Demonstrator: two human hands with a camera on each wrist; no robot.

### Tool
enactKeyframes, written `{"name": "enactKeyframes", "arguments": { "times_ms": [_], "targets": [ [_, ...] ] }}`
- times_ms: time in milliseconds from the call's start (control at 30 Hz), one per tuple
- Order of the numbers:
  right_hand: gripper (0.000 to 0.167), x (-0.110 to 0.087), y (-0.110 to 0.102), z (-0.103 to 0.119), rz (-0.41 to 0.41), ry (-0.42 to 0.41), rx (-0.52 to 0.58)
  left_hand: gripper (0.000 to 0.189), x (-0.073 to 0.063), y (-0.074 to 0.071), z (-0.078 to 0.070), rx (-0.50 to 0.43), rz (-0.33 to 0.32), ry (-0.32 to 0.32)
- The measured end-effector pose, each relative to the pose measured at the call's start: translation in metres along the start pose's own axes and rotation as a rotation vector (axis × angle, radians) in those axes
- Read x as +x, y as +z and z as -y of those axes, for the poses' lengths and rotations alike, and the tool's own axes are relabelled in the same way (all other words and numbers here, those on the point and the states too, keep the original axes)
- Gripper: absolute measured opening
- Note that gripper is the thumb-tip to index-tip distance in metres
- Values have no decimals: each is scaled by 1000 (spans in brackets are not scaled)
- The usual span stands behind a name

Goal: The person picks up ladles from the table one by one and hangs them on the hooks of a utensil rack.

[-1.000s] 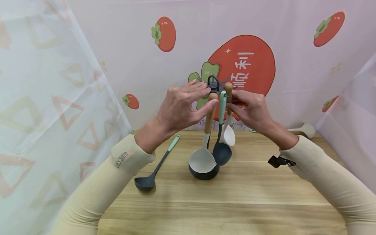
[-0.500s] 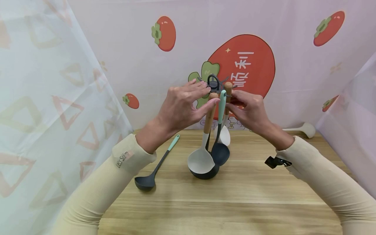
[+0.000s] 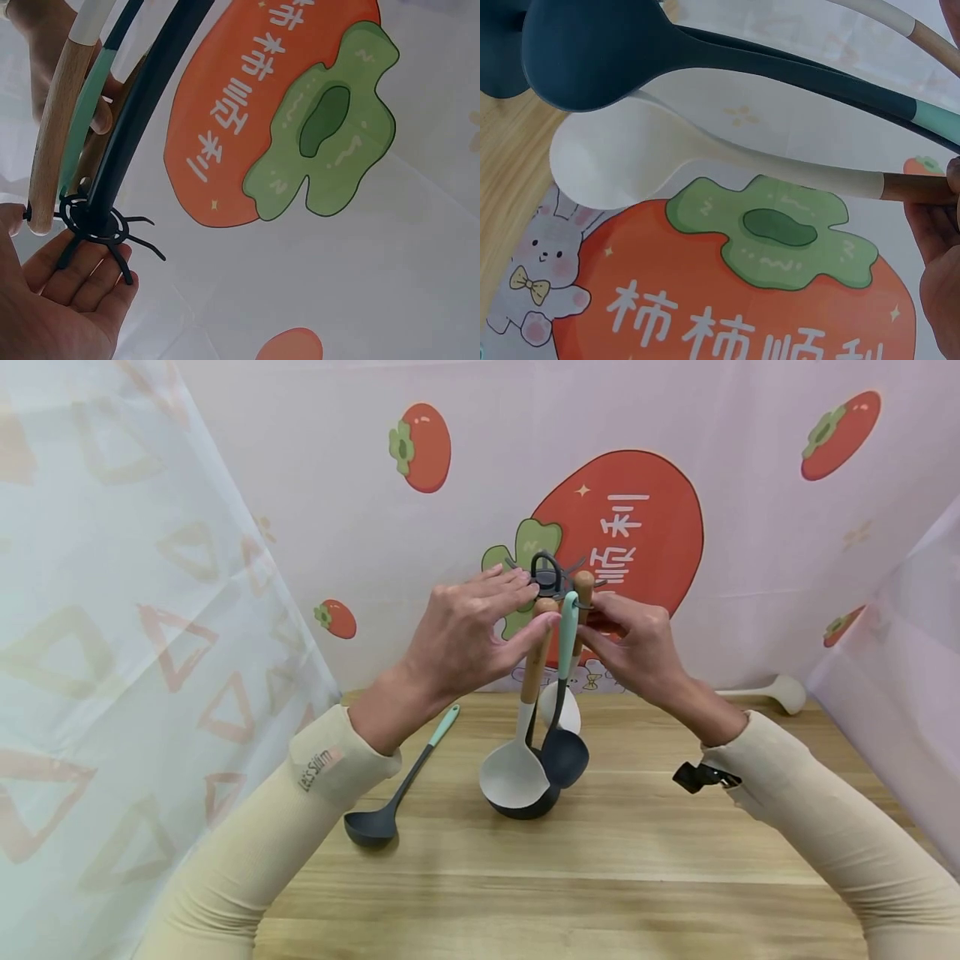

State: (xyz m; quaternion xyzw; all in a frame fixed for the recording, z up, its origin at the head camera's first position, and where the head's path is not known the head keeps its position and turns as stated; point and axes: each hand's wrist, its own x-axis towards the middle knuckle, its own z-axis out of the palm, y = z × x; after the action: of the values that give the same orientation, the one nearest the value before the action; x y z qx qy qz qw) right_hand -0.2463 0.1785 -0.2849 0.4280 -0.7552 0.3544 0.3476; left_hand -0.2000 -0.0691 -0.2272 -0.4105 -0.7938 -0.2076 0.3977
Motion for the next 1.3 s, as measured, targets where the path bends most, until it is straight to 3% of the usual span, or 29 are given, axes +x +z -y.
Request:
{"name": "enactKeyframes", "arguments": {
  "times_ms": [500,1000,1300],
  "targets": [
    [44,1,-8,-2,62,-30,4,36,-1,1,1,-11,-5,1],
    [49,0,-17,-1,138,-6,-27,37,-2,1,3,-25,-20,10],
    [43,-2,-20,-5,194,3,2,38,-3,2,3,-28,-14,7]
  ]
}}
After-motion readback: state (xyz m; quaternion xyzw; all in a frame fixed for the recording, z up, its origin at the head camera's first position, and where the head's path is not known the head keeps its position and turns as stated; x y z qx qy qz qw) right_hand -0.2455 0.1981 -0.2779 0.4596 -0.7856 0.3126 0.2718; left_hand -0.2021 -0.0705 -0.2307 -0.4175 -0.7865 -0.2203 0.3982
